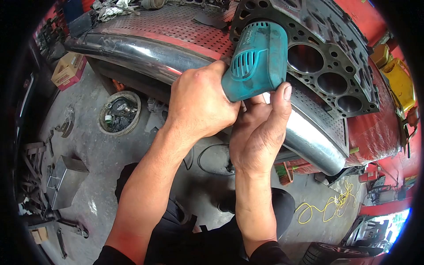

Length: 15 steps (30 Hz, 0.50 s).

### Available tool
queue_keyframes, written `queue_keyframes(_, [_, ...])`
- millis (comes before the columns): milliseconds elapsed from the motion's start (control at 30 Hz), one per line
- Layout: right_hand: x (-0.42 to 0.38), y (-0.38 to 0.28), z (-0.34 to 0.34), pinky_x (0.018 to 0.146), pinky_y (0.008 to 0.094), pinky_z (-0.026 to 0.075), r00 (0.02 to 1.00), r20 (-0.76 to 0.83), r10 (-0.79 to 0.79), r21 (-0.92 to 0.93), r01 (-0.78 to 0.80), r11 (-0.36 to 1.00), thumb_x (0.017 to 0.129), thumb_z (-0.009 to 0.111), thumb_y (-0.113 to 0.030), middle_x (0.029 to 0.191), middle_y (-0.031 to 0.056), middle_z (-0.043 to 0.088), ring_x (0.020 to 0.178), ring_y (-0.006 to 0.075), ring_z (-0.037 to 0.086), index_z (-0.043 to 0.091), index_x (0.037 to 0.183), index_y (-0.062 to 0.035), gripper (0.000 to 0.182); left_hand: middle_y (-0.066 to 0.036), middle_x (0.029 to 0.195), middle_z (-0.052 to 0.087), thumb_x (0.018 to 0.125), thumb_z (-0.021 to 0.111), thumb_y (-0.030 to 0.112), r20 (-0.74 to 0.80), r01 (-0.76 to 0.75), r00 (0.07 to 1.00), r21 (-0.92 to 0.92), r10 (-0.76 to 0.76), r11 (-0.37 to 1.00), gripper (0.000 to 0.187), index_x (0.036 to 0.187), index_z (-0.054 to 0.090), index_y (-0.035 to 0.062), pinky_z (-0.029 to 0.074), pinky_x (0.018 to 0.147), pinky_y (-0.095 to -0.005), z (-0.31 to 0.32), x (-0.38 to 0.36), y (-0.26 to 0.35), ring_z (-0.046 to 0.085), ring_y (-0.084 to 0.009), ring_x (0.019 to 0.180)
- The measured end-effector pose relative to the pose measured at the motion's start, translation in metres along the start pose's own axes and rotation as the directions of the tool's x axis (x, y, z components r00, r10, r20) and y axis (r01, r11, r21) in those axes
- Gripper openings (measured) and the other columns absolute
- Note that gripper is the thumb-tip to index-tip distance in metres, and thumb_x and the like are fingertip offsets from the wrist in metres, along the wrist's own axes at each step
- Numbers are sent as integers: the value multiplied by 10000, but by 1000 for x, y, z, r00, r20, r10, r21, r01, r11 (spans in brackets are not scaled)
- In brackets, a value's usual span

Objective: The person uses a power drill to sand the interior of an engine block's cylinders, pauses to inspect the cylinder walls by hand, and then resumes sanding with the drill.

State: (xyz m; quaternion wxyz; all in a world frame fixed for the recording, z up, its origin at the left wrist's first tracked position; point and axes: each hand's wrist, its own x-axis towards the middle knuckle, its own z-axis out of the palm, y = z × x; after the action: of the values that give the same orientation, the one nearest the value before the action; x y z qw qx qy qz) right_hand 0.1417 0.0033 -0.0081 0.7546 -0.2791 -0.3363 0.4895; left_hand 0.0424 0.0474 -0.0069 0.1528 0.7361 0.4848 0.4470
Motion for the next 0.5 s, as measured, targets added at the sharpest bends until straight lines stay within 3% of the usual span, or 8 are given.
queue_keyframes(200, [1, 3, -1, 1109, 396, 356, 999, 30, 19, 2, -19, 1000, 1016, 447, -642, 1305, 144, 632, 1228, 242, 555, 484, 1430, -42, 730, -240, 827, 712, 728, 743, 195, 5, 3, 1000, 14, -3, 1000, 251, 881, 658, 15, 565, 765, -524, -3, 3, -4, 699, -452, 825])
queue_keyframes(500, [0, 5, 1, 1095, 400, 368, 1000, 4, -13, -3, 13, 1000, 1011, 457, -643, 1299, 135, 632, 1218, 239, 560, 464, 1440, -66, 720, -246, 818, 708, 713, 746, 194, -3, -3, 1000, 13, 3, 1000, 265, 881, 650, 12, 564, 764, -522, -3, 3, -5, 700, -449, 822])
